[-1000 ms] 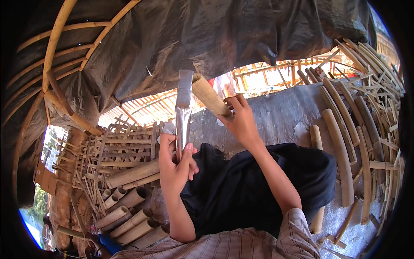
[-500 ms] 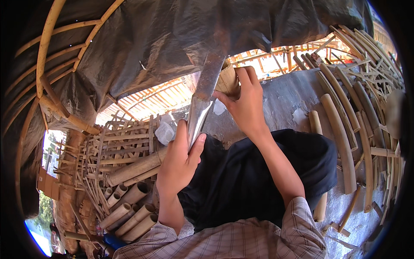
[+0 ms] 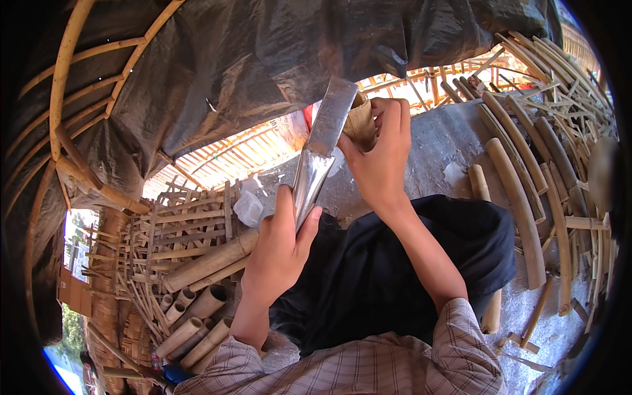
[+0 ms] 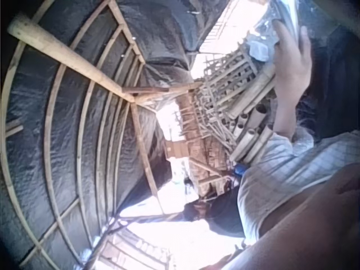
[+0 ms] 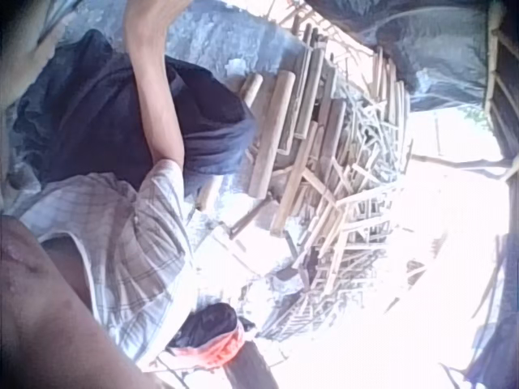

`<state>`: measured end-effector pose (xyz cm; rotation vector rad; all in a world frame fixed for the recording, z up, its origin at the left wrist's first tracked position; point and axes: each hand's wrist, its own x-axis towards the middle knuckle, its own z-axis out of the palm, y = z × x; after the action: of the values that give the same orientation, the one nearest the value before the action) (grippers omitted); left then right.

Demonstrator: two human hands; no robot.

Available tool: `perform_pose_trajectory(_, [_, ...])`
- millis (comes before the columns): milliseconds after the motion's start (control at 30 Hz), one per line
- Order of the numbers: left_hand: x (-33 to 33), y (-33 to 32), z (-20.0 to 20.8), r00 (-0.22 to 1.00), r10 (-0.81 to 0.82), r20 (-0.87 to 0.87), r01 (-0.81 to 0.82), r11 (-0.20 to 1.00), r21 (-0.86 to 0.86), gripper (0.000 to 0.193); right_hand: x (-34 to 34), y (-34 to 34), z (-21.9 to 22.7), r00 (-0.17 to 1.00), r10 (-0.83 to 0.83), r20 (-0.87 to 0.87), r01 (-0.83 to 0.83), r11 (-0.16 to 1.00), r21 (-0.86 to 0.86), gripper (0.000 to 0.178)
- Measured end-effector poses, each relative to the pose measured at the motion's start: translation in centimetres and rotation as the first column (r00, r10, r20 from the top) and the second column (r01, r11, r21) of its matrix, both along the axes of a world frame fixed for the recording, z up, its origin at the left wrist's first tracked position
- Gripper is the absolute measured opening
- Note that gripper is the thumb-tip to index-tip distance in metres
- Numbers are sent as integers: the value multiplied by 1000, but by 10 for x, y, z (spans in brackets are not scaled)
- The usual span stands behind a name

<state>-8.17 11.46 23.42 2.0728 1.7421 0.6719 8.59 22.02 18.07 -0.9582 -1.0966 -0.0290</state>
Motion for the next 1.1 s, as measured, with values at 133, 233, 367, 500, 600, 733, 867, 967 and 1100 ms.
perform_pose_trajectory(133, [-3,9,-8,1000,4,19,-5,998,58,42,5,0,5,993,111,-36,-111,994,17,47])
perform_pose_trajectory(233, [-5,19,-13,999,1,40,-3,999,41,41,11,6,4,997,75,9,-75,993,89,39])
perform_pose_trajectory(367, [1,29,-10,995,-18,94,18,1000,3,39,15,0,3,994,113,6,-114,993,19,35])
perform_pose_trajectory(500, [2,37,-6,994,-2,110,3,1000,-16,38,14,-3,7,983,182,-1,-182,983,5,32])
perform_pose_trajectory(600, [1,41,-3,991,-26,128,28,1000,-12,37,18,-2,7,980,197,14,-197,980,-17,33])
perform_pose_trajectory(733, [0,42,-4,994,-54,98,54,999,2,38,21,-9,17,985,165,49,-165,986,0,37])
perform_pose_trajectory(867, [1,40,-6,999,-32,16,32,999,21,45,28,-13,20,979,60,195,-59,998,-13,44])
perform_pose_trajectory(967, [5,36,-1,1000,-19,-24,20,1000,22,48,32,-16,20,975,46,215,-39,998,-39,43])
perform_pose_trajectory(1100, [7,33,4,998,7,-62,-7,1000,-1,50,40,-20,22,972,144,187,-132,988,-75,45])
